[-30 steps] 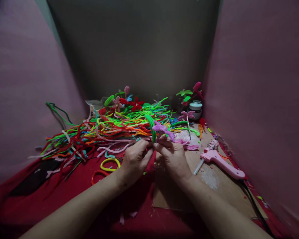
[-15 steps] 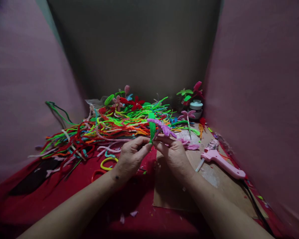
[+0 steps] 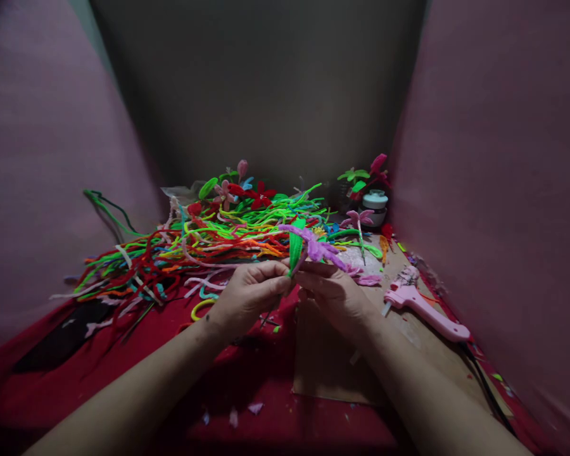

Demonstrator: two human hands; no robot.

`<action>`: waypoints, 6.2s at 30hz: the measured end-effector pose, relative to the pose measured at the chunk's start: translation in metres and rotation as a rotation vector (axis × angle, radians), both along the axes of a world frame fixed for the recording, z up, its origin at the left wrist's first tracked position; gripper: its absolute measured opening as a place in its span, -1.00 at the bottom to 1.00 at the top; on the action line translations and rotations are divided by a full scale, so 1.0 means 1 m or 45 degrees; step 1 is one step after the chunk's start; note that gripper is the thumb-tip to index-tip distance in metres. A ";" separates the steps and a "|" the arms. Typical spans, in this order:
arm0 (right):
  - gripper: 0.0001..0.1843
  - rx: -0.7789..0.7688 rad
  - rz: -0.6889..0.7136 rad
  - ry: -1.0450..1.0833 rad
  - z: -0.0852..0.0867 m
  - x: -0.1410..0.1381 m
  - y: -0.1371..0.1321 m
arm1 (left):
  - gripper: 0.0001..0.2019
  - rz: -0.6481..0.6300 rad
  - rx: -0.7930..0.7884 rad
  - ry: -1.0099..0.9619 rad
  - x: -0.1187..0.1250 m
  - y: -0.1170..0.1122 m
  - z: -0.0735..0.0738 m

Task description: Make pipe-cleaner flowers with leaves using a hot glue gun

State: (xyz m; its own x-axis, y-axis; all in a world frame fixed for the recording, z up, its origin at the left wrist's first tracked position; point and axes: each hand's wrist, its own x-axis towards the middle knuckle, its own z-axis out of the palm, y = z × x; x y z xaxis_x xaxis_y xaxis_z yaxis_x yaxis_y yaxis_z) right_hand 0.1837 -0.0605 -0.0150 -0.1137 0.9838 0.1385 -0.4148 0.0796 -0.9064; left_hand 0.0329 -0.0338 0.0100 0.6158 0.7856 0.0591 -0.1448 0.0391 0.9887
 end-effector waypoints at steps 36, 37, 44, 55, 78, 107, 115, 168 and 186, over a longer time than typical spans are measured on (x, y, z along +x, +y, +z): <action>-0.84 0.151 -0.456 -0.091 0.005 -0.019 -0.005 | -0.86 0.382 0.580 0.260 0.008 0.003 -0.020; -0.84 0.124 -0.421 -0.049 0.005 -0.017 -0.004 | -0.85 0.335 0.507 0.228 0.008 0.002 -0.017; -0.86 0.199 -0.296 -0.027 -0.004 -0.003 0.003 | -0.80 -0.079 -0.052 0.025 0.001 0.006 -0.004; -0.73 0.141 0.026 -0.076 -0.004 -0.005 0.003 | -0.78 -0.410 -0.429 0.002 -0.003 0.015 -0.011; -0.81 0.180 -0.456 -0.081 -0.009 -0.013 0.005 | -0.79 0.194 0.365 0.156 0.004 0.006 -0.012; -0.81 0.217 -0.457 -0.232 0.003 -0.015 0.000 | -0.82 0.384 0.940 0.389 0.001 0.012 -0.025; -0.89 0.375 -0.473 -0.499 -0.002 -0.001 0.001 | -0.83 0.227 0.438 0.160 0.002 0.011 -0.010; -0.83 0.208 -0.151 -0.191 -0.009 0.004 0.005 | -0.77 -0.252 -0.208 -0.129 0.001 0.010 -0.019; -0.83 -0.045 -0.298 -0.011 -0.006 -0.017 -0.003 | -0.83 0.357 0.628 0.214 0.010 0.006 -0.027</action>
State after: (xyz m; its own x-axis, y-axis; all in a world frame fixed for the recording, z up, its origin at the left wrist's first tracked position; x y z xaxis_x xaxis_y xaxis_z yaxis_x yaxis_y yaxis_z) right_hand 0.1670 -0.0632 -0.0213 0.1169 0.9877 0.1034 -0.3813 0.1408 -0.9137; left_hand 0.0430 -0.0279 -0.0165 0.4209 0.8244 0.3783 0.0770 -0.4481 0.8907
